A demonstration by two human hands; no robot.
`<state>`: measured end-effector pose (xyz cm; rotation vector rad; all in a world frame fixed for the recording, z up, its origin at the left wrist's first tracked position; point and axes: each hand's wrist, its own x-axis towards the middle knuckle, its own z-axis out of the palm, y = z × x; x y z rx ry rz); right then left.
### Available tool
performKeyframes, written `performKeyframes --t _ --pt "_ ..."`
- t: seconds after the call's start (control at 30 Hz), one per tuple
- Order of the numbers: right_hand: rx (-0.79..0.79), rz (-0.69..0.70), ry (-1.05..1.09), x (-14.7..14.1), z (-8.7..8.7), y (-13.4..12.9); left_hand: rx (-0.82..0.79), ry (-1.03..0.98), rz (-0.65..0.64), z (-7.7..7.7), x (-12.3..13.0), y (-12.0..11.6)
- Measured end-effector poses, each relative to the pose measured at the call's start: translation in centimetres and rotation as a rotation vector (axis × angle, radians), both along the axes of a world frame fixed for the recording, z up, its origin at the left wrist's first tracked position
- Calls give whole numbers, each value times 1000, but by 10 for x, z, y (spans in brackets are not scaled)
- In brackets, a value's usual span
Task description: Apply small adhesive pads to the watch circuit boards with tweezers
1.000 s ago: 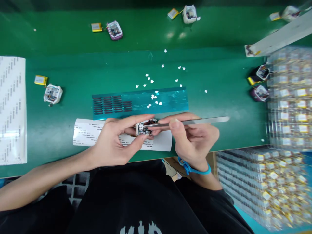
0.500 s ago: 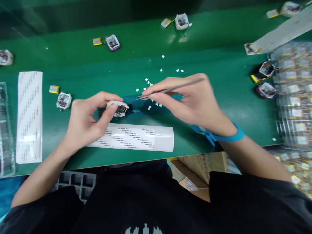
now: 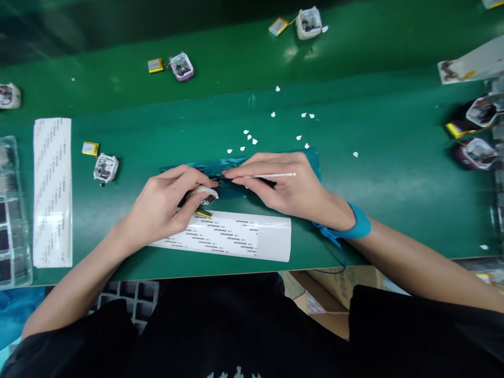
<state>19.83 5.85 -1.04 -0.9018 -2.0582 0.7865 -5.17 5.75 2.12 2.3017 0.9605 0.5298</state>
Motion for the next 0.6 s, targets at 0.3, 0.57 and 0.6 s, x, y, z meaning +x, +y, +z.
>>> performKeyframes --t 0.3,0.57,0.6 --pt "155 -106 -24 0 10 -4 195 152 -74 -2 2 -1" --pt "356 -222 43 7 22 -3 -140 -679 410 15 -1 0" --pt "341 -204 41 7 22 -3 -225 -775 517 15 -4 6"
